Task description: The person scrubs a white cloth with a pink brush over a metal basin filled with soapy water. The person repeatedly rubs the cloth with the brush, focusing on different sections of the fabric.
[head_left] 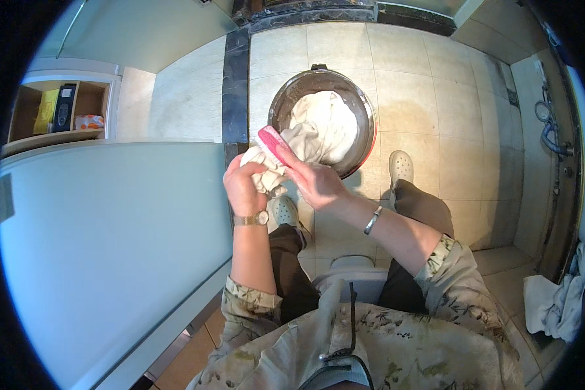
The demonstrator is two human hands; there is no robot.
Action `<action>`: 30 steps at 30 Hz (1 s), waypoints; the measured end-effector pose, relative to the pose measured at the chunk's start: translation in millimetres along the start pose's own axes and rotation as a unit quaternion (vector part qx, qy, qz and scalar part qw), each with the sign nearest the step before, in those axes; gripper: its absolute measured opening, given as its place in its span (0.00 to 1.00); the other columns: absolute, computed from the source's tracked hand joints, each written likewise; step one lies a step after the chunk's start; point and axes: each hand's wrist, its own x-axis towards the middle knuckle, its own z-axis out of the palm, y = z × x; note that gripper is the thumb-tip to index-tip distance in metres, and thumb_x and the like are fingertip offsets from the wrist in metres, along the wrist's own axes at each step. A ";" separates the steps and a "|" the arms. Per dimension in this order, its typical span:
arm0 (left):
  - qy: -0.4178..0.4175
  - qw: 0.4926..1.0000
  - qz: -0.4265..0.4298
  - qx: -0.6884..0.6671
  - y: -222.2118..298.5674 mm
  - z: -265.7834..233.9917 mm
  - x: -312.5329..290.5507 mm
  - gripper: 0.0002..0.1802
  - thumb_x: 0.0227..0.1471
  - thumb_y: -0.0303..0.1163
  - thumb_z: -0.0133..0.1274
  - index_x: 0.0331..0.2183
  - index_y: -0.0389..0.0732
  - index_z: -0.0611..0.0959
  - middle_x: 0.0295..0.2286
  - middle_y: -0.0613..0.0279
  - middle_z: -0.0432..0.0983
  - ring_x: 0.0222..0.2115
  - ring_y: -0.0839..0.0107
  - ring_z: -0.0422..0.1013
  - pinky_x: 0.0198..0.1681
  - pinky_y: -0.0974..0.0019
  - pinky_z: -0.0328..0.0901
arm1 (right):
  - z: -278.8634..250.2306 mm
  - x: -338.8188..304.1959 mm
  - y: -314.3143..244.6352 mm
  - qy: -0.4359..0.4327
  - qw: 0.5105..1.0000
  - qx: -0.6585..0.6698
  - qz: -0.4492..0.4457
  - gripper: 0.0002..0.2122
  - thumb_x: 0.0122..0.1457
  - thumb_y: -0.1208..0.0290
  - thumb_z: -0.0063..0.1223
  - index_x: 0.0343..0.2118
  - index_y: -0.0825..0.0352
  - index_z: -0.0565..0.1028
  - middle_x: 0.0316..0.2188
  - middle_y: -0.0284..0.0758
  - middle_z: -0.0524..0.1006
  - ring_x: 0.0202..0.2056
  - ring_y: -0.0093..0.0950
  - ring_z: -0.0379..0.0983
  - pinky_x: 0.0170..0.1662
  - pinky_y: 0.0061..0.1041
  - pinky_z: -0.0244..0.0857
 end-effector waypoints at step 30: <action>-0.292 0.932 0.159 0.147 -11.8 44.7 8.0 0.09 0.24 0.13 0.42 0.16 0.35 0.72 0.21 0.63 0.68 0.24 0.73 0.61 0.25 0.74 0.55 | -102.5 76.6 41.8 0.073 0.758 0.620 0.190 0.24 0.50 0.83 0.42 0.53 0.66 0.60 0.37 0.35 0.73 0.22 0.17 0.70 0.18 0.14 0.62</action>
